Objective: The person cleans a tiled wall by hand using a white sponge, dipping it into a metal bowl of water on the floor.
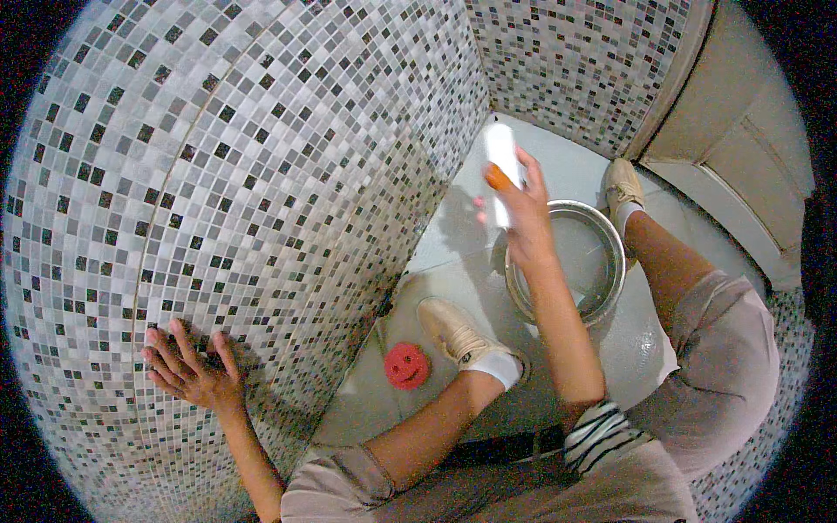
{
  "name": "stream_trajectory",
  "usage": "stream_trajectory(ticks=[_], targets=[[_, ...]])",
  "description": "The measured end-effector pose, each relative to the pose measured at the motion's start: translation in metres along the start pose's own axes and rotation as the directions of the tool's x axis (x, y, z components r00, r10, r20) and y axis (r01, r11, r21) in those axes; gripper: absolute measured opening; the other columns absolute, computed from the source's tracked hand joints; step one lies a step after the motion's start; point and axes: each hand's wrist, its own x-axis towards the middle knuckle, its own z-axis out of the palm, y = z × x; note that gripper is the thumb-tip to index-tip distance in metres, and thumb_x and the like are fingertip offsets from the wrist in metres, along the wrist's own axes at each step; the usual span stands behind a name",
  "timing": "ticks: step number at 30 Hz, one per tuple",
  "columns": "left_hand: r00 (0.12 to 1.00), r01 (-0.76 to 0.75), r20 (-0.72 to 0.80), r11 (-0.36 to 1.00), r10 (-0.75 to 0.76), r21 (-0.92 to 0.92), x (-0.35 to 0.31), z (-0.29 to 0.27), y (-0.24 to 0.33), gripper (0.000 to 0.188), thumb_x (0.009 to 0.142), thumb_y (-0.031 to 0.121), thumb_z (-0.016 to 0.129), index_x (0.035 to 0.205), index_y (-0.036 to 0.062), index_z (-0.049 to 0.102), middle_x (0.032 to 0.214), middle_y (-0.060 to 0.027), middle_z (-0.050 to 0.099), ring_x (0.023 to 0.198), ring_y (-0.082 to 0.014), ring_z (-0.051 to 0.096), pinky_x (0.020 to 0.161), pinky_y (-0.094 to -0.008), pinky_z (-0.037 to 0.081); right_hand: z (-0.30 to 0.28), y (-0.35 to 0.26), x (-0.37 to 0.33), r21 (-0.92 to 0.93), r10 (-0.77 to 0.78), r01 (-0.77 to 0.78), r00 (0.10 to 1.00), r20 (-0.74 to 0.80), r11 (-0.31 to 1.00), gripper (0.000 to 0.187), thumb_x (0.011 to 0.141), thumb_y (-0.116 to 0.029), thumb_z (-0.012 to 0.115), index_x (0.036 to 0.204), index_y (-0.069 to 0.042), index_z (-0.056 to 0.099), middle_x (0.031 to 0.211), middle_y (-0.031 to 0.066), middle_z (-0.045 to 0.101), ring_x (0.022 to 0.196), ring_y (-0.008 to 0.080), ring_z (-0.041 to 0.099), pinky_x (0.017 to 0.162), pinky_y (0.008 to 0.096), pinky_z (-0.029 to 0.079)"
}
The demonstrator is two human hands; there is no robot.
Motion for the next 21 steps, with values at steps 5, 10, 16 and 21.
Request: stream_trajectory(ticks=[5,10,16,21], targets=[[0.999,0.003,-0.035,0.999,-0.004,-0.041,0.010,0.001,0.003,0.054,0.089,0.040,0.054,0.136,0.0170,0.041,0.144,-0.0116,0.034,0.134,-0.0333,0.027,0.108,-0.0468,0.017,-0.092,0.051,-0.017,-0.338,-0.140,0.054,0.962,-0.235,0.939,0.071,0.069,-0.011,0.076,0.130,-0.013,0.041,0.103,0.0103,0.056,0.085,0.0230,0.059,0.055,0.0317,0.052],[1.000,0.001,-0.026,0.999,-0.001,-0.034,0.012,-0.004,0.000,0.053,0.088,0.039,0.055,0.135,0.0171,0.043,0.144,-0.0114,0.035,0.134,-0.0333,0.028,0.108,-0.0467,0.018,-0.124,0.068,-0.016,-0.932,-0.432,0.142,0.902,-0.017,0.333,0.069,0.061,-0.015,0.079,0.123,-0.009,0.048,0.105,0.0152,0.057,0.092,0.0307,0.060,0.071,0.0400,0.052],[1.000,0.020,0.010,0.999,-0.019,-0.025,0.012,-0.008,0.003,0.055,0.087,0.041,0.056,0.135,0.0178,0.042,0.142,-0.0105,0.037,0.133,-0.0325,0.030,0.108,-0.0457,0.019,-0.127,0.051,-0.026,-0.994,-0.142,-0.095,0.985,-0.101,0.049,0.051,0.066,-0.015,0.075,0.110,-0.003,0.053,0.107,0.0213,0.058,0.096,0.0380,0.059,0.083,0.0442,0.049],[0.999,0.046,-0.016,0.999,-0.046,0.020,0.008,-0.006,0.013,0.057,0.087,0.045,0.054,0.136,0.0193,0.041,0.144,-0.0096,0.034,0.134,-0.0303,0.028,0.109,-0.0438,0.017,-0.133,0.053,-0.028,-0.998,-0.219,-0.062,0.974,-0.064,0.018,0.053,0.064,-0.018,0.076,0.112,-0.009,0.054,0.103,0.0188,0.059,0.094,0.0365,0.060,0.080,0.0457,0.048]])
